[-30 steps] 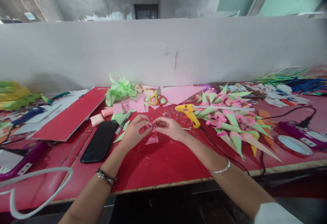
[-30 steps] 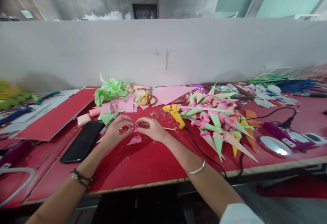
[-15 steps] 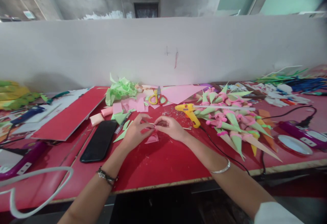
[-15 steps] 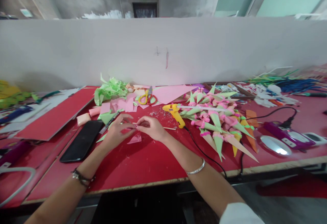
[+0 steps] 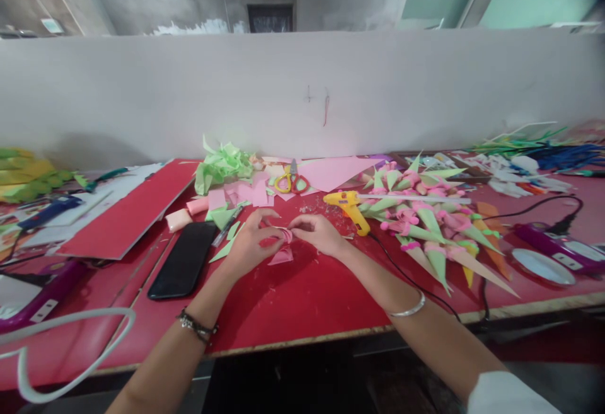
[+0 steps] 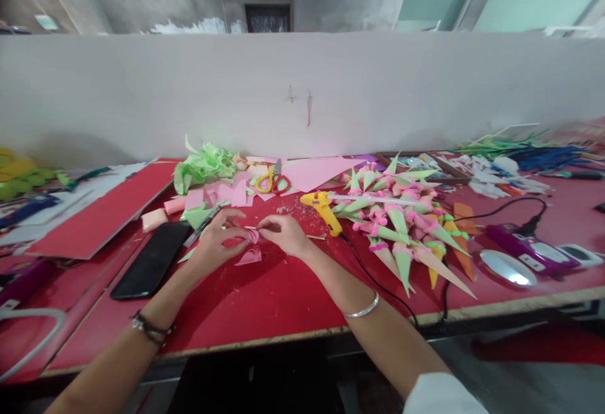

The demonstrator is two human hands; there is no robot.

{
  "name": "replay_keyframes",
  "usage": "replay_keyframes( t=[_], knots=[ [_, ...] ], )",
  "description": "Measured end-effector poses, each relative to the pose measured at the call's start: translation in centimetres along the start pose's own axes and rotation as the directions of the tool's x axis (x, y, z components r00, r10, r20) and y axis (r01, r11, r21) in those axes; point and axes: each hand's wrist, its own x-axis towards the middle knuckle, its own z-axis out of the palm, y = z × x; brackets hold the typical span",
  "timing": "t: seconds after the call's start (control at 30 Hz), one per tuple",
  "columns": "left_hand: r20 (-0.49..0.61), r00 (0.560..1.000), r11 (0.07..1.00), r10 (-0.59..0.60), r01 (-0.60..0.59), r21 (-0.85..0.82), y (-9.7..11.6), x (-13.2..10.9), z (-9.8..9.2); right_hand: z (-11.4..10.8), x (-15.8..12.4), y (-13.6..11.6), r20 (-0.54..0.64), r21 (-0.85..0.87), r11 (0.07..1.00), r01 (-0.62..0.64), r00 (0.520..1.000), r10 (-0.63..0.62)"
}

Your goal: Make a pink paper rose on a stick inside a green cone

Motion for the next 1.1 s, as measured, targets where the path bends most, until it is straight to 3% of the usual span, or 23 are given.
replay_keyframes(
  t=[0.43, 0.7, 0.93, 1.1],
  knots=[
    [0.011, 0.998, 0.993, 0.055, -0.056, 0.104, -0.2, -0.1, 0.2, 0.1, -0.6, -1.1, 0.019, -0.271, 0.941, 0.204, 0.978, -0.207],
    [0.012, 0.996, 0.983, 0.09, -0.091, 0.16, -0.2, -0.1, 0.1, -0.1, -0.1, -0.2, 0.002, -0.298, 0.937, 0.182, 0.982, -0.19],
    [0.073, 0.989, 0.977, 0.131, -0.141, 0.158, -0.2, -0.1, 0.3, -0.6, 0.0, 0.1, -0.074, -0.487, 0.856, 0.174, 0.968, -0.239],
    [0.061, 0.991, 0.955, 0.121, -0.133, 0.265, -0.2, -0.1, 0.2, -0.7, 0.0, 0.1, -0.109, -0.431, 0.888, 0.159, 0.968, -0.226]
  ],
)
